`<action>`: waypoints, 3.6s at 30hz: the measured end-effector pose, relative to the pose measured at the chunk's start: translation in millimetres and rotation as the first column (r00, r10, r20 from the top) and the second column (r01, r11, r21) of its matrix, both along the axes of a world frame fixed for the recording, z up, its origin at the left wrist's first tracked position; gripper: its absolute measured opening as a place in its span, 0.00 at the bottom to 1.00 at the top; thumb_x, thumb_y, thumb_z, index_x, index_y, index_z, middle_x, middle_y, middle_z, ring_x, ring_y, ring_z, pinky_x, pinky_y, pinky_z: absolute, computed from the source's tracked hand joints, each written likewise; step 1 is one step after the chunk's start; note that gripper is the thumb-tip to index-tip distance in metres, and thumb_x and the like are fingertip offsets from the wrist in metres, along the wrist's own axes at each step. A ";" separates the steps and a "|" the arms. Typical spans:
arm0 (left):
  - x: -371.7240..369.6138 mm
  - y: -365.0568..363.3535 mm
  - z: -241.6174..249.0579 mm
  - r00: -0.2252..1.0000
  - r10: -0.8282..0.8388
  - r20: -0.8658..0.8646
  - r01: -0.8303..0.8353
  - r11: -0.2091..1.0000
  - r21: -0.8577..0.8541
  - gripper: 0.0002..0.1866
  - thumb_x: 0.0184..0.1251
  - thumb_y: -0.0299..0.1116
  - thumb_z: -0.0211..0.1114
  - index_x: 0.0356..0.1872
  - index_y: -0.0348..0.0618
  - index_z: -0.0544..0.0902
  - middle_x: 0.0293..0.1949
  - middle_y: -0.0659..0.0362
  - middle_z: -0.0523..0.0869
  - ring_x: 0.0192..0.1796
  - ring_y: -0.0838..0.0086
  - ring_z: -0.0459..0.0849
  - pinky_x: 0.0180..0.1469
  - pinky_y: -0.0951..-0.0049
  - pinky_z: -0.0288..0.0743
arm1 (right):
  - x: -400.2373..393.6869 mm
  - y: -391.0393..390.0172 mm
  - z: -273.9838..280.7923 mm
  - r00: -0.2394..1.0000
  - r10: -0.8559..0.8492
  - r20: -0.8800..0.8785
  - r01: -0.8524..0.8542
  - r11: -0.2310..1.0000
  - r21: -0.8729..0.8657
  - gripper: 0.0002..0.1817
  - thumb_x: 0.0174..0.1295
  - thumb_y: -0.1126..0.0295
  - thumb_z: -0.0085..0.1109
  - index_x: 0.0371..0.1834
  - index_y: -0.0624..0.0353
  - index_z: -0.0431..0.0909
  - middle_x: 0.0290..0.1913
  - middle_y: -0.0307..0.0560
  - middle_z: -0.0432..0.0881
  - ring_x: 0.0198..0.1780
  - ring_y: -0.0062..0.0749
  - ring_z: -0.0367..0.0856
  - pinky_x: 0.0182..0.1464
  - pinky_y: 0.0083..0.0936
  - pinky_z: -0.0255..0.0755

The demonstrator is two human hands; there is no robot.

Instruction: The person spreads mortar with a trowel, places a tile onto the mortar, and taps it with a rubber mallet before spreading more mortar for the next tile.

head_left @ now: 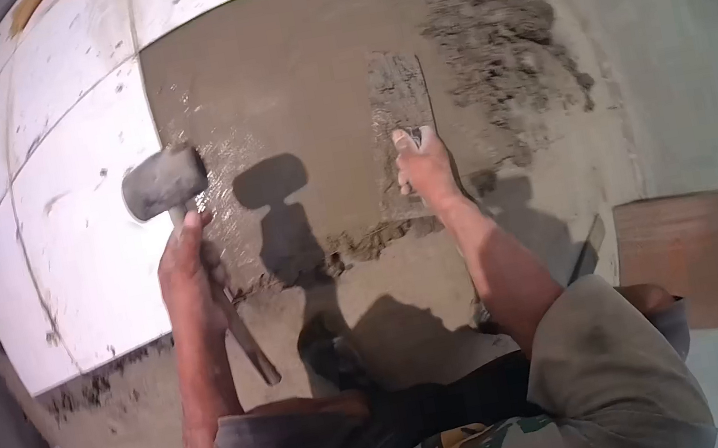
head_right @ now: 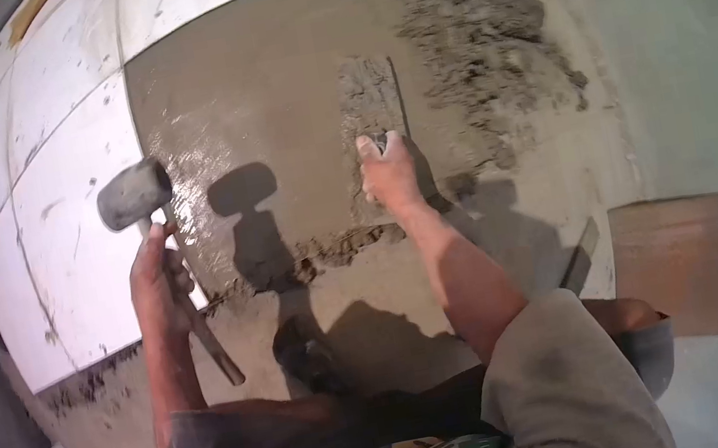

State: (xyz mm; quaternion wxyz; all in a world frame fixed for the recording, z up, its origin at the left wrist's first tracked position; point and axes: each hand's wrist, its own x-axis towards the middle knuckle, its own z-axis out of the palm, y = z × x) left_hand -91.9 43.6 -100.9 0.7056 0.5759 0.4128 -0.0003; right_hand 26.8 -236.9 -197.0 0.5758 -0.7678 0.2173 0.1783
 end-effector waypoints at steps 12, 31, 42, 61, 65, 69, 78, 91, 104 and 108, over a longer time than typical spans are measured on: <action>20.4 -23.6 0.0 0.995 -0.086 0.043 0.084 0.995 0.057 0.21 0.68 0.49 0.62 0.48 0.41 0.80 0.20 0.71 0.66 0.18 0.86 0.63 0.20 0.83 0.55 | 88.7 -291.3 148.5 0.848 0.515 -0.124 -0.357 0.384 -0.852 0.25 0.63 0.50 0.56 0.43 0.67 0.73 0.35 0.65 0.80 0.42 0.57 0.80 0.45 0.43 0.72; 90.5 -90.2 48.1 0.766 -0.566 -0.306 0.640 0.620 0.454 0.18 0.68 0.49 0.60 0.30 0.43 0.75 0.15 0.68 0.67 0.16 0.85 0.63 0.17 0.79 0.55 | 51.7 -454.6 72.5 0.987 -0.059 -0.148 -0.097 0.516 -0.851 0.26 0.62 0.50 0.56 0.49 0.65 0.76 0.49 0.67 0.80 0.54 0.59 0.77 0.54 0.46 0.72; 82.6 -47.4 24.6 0.684 -0.526 -0.506 0.728 0.450 0.517 0.20 0.65 0.49 0.63 0.27 0.40 0.75 0.17 0.67 0.68 0.20 0.83 0.65 0.22 0.75 0.59 | 122.2 -498.5 14.4 0.996 -0.016 -0.086 -0.083 0.145 -0.986 0.23 0.63 0.51 0.52 0.52 0.58 0.69 0.41 0.59 0.83 0.48 0.54 0.81 0.50 0.47 0.74; 95.7 -22.1 -1.0 0.719 -0.511 -0.471 0.695 0.505 0.512 0.26 0.65 0.55 0.62 0.28 0.38 0.76 0.19 0.67 0.68 0.23 0.82 0.63 0.24 0.74 0.57 | 183.6 -462.9 -15.9 0.999 -0.004 0.054 0.050 0.460 -0.886 0.26 0.60 0.49 0.55 0.46 0.65 0.76 0.42 0.65 0.82 0.46 0.56 0.82 0.50 0.44 0.74; 93.1 -20.5 2.6 0.706 -0.518 -0.484 0.708 0.480 0.519 0.26 0.64 0.56 0.63 0.30 0.38 0.77 0.19 0.67 0.69 0.23 0.82 0.65 0.24 0.75 0.59 | 171.0 -422.0 8.1 0.991 0.115 -0.075 -0.131 0.631 -0.765 0.26 0.58 0.48 0.57 0.44 0.64 0.78 0.41 0.65 0.82 0.45 0.56 0.82 0.47 0.43 0.74; 93.1 -25.4 9.5 0.715 -0.497 -0.492 0.699 0.479 0.532 0.28 0.63 0.59 0.63 0.30 0.38 0.78 0.18 0.67 0.69 0.22 0.82 0.65 0.24 0.75 0.59 | 136.2 -410.4 15.5 0.935 0.349 -0.070 -0.256 0.521 -0.814 0.25 0.59 0.49 0.57 0.43 0.64 0.77 0.39 0.63 0.83 0.44 0.55 0.83 0.46 0.44 0.75; 95.4 -30.3 6.0 0.704 -0.542 -0.459 0.707 0.470 0.528 0.25 0.64 0.55 0.63 0.33 0.37 0.79 0.20 0.66 0.71 0.24 0.81 0.67 0.26 0.75 0.61 | 118.7 -318.0 68.3 0.986 0.166 0.003 -0.072 0.439 -0.896 0.22 0.68 0.50 0.49 0.47 0.60 0.68 0.33 0.63 0.81 0.40 0.59 0.81 0.42 0.48 0.74; 95.5 -34.2 12.3 0.675 -0.588 -0.445 0.719 0.389 0.577 0.31 0.61 0.62 0.62 0.30 0.36 0.77 0.20 0.63 0.71 0.24 0.79 0.68 0.26 0.72 0.62 | 157.0 -312.9 118.4 0.853 -0.055 0.519 0.243 0.921 -0.303 0.21 0.66 0.52 0.55 0.37 0.62 0.71 0.26 0.42 0.74 0.26 0.31 0.73 0.37 0.38 0.74; 102.7 -52.9 18.2 0.674 -0.592 -0.443 0.715 0.370 0.594 0.17 0.63 0.42 0.63 0.31 0.34 0.77 0.19 0.60 0.71 0.26 0.76 0.66 0.29 0.70 0.63 | 124.6 -326.7 45.8 0.975 0.176 0.134 0.028 0.503 -0.864 0.22 0.67 0.56 0.53 0.49 0.64 0.64 0.35 0.67 0.82 0.42 0.61 0.82 0.44 0.50 0.74; 109.7 -50.8 19.5 0.650 -0.616 -0.445 0.728 0.338 0.597 0.17 0.63 0.42 0.64 0.31 0.35 0.77 0.20 0.60 0.72 0.27 0.77 0.66 0.30 0.70 0.63 | 120.7 -318.3 43.8 0.939 0.260 -0.227 -0.301 0.294 -0.907 0.19 0.63 0.60 0.57 0.43 0.63 0.63 0.32 0.63 0.83 0.40 0.60 0.83 0.41 0.46 0.76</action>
